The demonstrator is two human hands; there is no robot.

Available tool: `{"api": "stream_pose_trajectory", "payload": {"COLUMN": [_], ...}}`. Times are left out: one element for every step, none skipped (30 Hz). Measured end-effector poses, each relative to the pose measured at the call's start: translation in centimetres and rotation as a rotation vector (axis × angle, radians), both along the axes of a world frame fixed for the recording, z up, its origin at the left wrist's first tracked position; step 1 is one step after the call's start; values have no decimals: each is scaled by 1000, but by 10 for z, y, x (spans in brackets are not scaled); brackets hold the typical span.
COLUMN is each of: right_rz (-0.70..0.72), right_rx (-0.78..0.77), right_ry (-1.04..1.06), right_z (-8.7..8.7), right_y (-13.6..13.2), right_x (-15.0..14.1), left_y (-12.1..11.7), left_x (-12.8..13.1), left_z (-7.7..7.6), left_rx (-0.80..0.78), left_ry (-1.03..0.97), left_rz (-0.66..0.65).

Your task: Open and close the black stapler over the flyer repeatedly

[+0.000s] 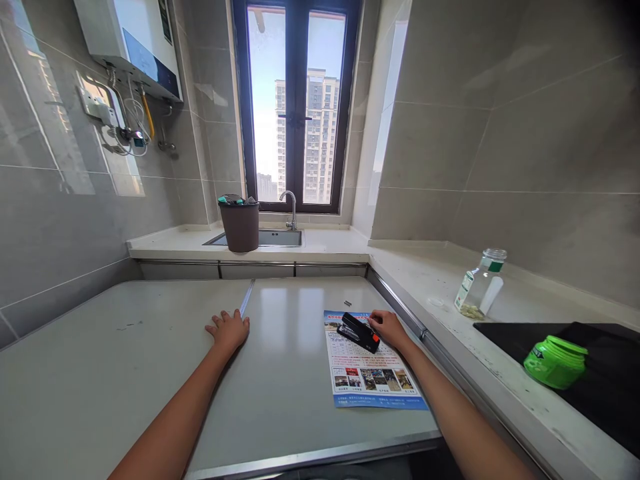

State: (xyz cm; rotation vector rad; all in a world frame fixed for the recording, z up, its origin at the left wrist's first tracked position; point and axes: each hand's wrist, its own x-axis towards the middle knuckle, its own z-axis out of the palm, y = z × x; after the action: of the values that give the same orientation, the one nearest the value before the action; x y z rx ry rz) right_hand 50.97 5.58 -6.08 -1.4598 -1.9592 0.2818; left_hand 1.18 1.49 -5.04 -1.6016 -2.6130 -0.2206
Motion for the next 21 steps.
{"api": "stream_pose_trajectory", "payload": {"right_rz": [2, 4, 8, 11, 13, 15, 15, 15, 15, 16, 18, 18, 16, 13, 11, 10, 9, 11, 13, 14, 15], "right_rx": [1, 2, 3, 4, 4, 3, 4, 3, 2, 0, -3, -6, -9, -11, -11, -9, -5, -1, 3, 7, 10], "right_ry": [1, 3, 4, 5, 6, 5, 5, 4, 2, 0, -1, -4, -6, -8, -8, -8, -8, -7, -7, -9, -13], "right_z": [0, 0, 0, -1, -1, -1, -2, -2, -2, -2, -1, -1, 0, 1, 1, 2, 2, 3, 3, 4, 4], "right_y": [0, 0, 0, 0, 1, 1, 1, 1, 1, 1, 1, 1, 0, -1, -1, -2, -2, -3, -3, -4, -4], "right_x": [0, 0, 0, 0, 0, 1, 1, 1, 1, 1, 1, 1, 1, 1, 0, 0, -1, -1, -2, -3, -3], "left_y": [0, 0, 0, 0, 0, 0, 0, 0, 0, -1, -1, -1, -1, -1, -1, -2, -2, -2, -2, -3, -3], "left_x": [0, 0, 0, 1, 1, 1, 1, 1, 1, 1, 1, 1, 1, 1, 1, 2, 2, 2, 3, 3, 3], "left_z": [0, 0, 0, 0, 0, 0, 0, -1, -1, -1, -1, -1, 0, 0, 0, 1, 1, 2, 2, 3, 3], "left_rx": [-2, -2, -1, 1, 4, 8, 11, 13, 14, 14, 14, 14, 15, 17, 19, 20, 20, 21, 21, 19, 16], "left_ry": [2, 5, 7, 10, 12, 14, 15, 16, 16, 17, 16, 14, 12, 10, 6, 2, -2, -5, -8, -11, -12], "left_rz": [0, 0, 2, 3, 3, 2, 2, 1, -1, -2, -2, -3, -4, -4, -2, -1, 0, 0, 0, 0, -1]}}
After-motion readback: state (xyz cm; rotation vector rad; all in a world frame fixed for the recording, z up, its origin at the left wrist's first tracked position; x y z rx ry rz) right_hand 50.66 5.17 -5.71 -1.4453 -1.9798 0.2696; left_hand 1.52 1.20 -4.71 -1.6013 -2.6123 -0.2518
